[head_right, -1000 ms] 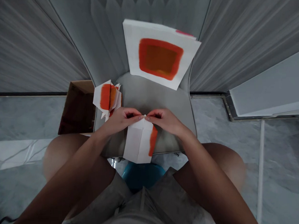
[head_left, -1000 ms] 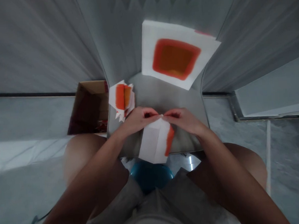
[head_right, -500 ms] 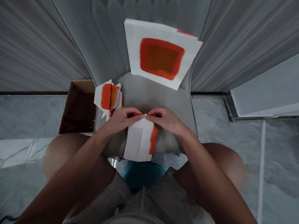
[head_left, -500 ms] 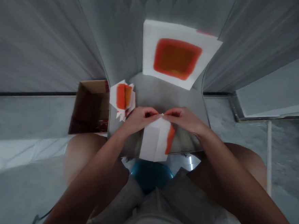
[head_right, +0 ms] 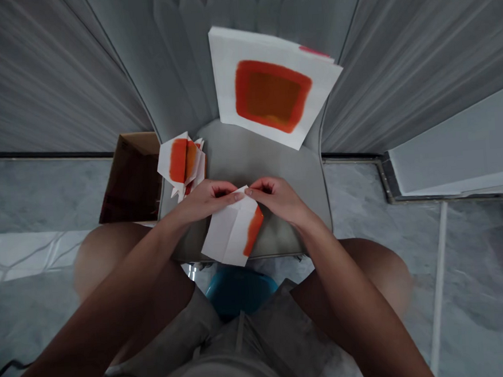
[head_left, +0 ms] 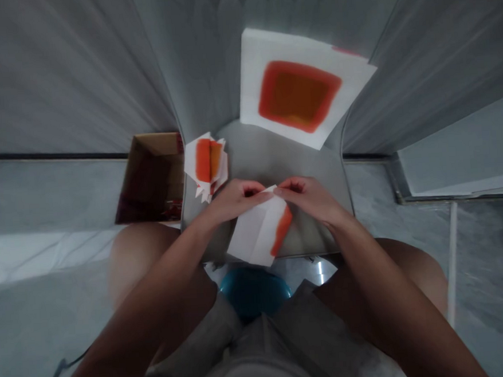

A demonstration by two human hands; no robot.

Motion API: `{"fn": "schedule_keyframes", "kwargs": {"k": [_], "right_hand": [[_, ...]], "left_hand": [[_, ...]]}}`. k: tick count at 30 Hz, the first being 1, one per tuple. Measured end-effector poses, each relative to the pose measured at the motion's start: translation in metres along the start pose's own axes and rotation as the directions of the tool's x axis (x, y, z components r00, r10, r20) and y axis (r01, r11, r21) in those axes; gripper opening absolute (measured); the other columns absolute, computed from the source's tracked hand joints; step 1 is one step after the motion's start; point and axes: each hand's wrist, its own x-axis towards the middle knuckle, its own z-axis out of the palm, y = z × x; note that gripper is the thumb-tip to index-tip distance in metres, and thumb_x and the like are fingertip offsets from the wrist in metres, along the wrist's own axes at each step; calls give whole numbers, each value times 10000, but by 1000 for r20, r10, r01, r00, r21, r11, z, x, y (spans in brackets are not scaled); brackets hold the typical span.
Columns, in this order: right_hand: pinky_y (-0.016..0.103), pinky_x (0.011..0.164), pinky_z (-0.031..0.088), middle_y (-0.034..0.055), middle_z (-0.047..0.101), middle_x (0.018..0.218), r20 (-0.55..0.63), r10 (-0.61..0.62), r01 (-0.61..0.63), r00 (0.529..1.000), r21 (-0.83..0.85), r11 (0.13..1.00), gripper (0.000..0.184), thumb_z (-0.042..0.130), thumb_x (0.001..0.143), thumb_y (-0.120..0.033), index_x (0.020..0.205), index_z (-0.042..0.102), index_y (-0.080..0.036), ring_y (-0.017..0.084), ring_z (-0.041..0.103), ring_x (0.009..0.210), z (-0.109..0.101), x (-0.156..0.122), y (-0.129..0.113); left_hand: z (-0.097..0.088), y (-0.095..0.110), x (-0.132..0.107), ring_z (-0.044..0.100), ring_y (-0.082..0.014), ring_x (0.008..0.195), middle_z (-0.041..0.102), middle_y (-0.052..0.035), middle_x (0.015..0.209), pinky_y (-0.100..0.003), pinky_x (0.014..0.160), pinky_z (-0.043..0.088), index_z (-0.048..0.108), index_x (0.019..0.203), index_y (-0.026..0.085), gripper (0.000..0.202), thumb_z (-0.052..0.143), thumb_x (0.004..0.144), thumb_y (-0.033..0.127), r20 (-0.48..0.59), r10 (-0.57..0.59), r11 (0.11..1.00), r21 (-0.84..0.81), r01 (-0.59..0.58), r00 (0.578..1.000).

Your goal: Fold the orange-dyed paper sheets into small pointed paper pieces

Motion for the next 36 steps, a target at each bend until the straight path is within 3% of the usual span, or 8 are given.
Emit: {"fn": "schedule_keyframes", "kwargs": {"k": [4, 13, 19, 24, 36], "right_hand": [[309, 694, 465, 14, 687, 804, -43, -6, 7, 999, 12, 1000, 331, 763, 791, -542, 803, 704, -216, 169, 580, 741, 2, 0, 1], [305, 701, 474, 20, 695, 820, -108, 9, -5, 994, 42, 999, 352, 741, 811, -565, 821, 695, -216, 171, 595, 762, 9, -3, 3], [330, 789, 534, 36, 783, 919, 27, 78, -80, 997, 73, 994, 336, 754, 812, -567, 866, 795, -237, 213, 680, 870, -2, -5, 1], [367, 841, 562, 36, 809, 966, -7, 71, -71, 997, 42, 997, 318, 783, 779, -552, 893, 823, -258, 238, 710, 919, -6, -7, 4], [319, 694, 488, 20, 724, 769, -53, 35, -38, 998, -52, 998, 317, 751, 805, -550, 779, 779, -236, 188, 614, 736, -5, -5, 3]], "left_hand": [[2, 1, -1, 630, -154, 766, 734, -31, 905, -237, 601, 418, 763, 992, 178, 470, 742, 834, 620, 9, -62, 995, -84, 62, 998], [8, 1, 1, 611, -135, 742, 710, -7, 846, -226, 618, 426, 737, 890, 179, 391, 794, 797, 554, -66, -101, 990, -100, 94, 993], [11, -8, 4, 647, -141, 749, 749, -32, 915, -229, 613, 470, 746, 974, 191, 416, 820, 780, 551, -209, -168, 969, -215, 122, 964], [14, -6, 4, 663, -146, 755, 757, -37, 920, -230, 617, 491, 751, 968, 187, 394, 825, 776, 523, -270, -182, 967, -221, 123, 945], [17, -8, 5, 694, -162, 773, 774, -38, 951, -240, 630, 512, 760, 1014, 198, 426, 827, 778, 546, -227, -242, 948, -264, 180, 943]]}}
